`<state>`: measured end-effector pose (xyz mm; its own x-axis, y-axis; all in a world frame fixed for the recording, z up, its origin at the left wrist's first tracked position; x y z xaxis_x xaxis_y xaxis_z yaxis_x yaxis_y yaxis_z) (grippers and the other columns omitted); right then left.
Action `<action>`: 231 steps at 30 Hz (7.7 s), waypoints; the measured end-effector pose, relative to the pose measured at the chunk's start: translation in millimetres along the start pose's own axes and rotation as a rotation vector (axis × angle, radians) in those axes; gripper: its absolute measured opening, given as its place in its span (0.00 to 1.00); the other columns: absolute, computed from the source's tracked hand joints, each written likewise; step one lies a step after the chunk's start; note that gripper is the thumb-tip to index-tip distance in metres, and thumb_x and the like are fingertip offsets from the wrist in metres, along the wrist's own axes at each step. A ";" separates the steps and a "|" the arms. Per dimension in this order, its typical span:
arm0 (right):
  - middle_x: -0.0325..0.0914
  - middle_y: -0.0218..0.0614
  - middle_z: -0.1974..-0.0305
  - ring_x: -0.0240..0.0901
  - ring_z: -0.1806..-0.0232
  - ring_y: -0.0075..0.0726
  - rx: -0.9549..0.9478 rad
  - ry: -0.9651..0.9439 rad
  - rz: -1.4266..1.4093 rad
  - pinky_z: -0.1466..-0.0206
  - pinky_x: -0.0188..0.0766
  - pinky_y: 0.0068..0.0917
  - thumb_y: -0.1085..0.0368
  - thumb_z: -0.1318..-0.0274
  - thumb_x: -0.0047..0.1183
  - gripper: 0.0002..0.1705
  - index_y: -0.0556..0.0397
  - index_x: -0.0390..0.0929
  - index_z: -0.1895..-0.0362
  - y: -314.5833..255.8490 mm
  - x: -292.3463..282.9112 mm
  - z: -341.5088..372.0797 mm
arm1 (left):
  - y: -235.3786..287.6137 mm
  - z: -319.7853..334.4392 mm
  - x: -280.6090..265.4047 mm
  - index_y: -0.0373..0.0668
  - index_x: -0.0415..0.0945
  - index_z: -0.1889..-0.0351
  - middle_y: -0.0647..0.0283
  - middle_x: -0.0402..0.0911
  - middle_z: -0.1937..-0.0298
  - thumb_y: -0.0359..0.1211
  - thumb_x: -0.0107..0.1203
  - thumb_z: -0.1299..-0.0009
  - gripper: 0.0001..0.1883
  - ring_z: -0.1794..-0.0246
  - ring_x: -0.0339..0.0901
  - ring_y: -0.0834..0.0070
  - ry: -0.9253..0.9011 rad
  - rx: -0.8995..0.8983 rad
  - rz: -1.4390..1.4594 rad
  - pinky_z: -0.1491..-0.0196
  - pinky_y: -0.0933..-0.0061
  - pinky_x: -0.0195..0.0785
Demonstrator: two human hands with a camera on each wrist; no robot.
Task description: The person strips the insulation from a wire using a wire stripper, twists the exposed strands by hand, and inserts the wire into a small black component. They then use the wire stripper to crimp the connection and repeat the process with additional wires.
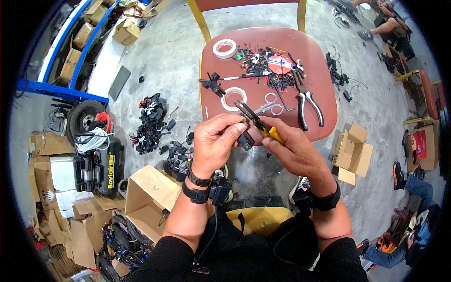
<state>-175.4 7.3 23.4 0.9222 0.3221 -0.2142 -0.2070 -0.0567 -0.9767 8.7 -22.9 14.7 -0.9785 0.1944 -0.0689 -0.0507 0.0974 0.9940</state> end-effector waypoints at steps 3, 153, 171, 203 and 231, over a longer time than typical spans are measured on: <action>0.82 0.51 0.58 0.82 0.55 0.48 -0.010 0.004 0.040 0.51 0.74 0.37 0.66 0.32 0.52 0.21 0.60 0.70 0.39 -4.4 -1.4 -0.7 | 2.0 -0.1 0.1 0.36 0.85 0.59 0.67 0.83 0.67 0.26 0.62 0.30 0.05 0.75 0.74 0.88 0.001 -0.007 -0.040 0.75 0.84 0.65; 0.83 0.49 0.65 0.85 0.62 0.45 0.023 0.007 -0.027 0.58 0.76 0.33 0.64 0.36 0.56 0.13 0.60 0.77 0.52 10.7 -22.9 -34.3 | -5.7 -45.5 12.9 0.38 0.75 0.74 0.64 0.84 0.72 0.22 0.71 0.40 0.11 0.73 0.78 0.86 0.005 0.180 -0.004 0.72 0.83 0.68; 0.80 0.50 0.68 0.83 0.67 0.43 0.019 0.096 -0.029 0.64 0.75 0.34 0.63 0.35 0.56 0.14 0.60 0.75 0.51 11.5 -18.8 -32.0 | -9.4 -46.3 15.5 0.43 0.68 0.81 0.74 0.70 0.81 0.23 0.75 0.45 0.21 0.79 0.60 0.90 0.136 0.216 -0.057 0.78 0.82 0.52; 0.83 0.41 0.60 0.82 0.65 0.31 0.292 -0.260 -0.780 0.60 0.79 0.28 0.54 0.29 0.52 0.19 0.58 0.75 0.49 26.3 -24.2 -6.1 | -11.0 -29.2 33.7 0.32 0.80 0.46 0.72 0.79 0.70 0.25 0.55 0.26 0.13 0.76 0.67 0.89 -0.207 -0.130 0.362 0.74 0.86 0.58; 0.83 0.48 0.58 0.84 0.63 0.38 0.134 0.263 -1.051 0.56 0.83 0.32 0.62 0.34 0.54 0.17 0.57 0.72 0.46 47.1 -80.6 -9.8 | -26.1 -66.1 77.3 0.32 0.81 0.50 0.71 0.80 0.74 0.28 0.63 0.29 0.13 0.79 0.69 0.89 0.159 -0.146 0.306 0.76 0.86 0.60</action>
<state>-256.3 -30.6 -5.5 0.6967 -0.0639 0.7145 0.7060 0.2372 -0.6673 -78.9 -74.9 -10.9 -0.9710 0.0374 0.2362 0.2325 -0.0839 0.9690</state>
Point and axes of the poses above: each hand's wrist, its own z-axis away from the middle knuckle, its own x-axis out of the palm, y = z × x, the point moved 5 cm from there along -z, towards the middle knuckle
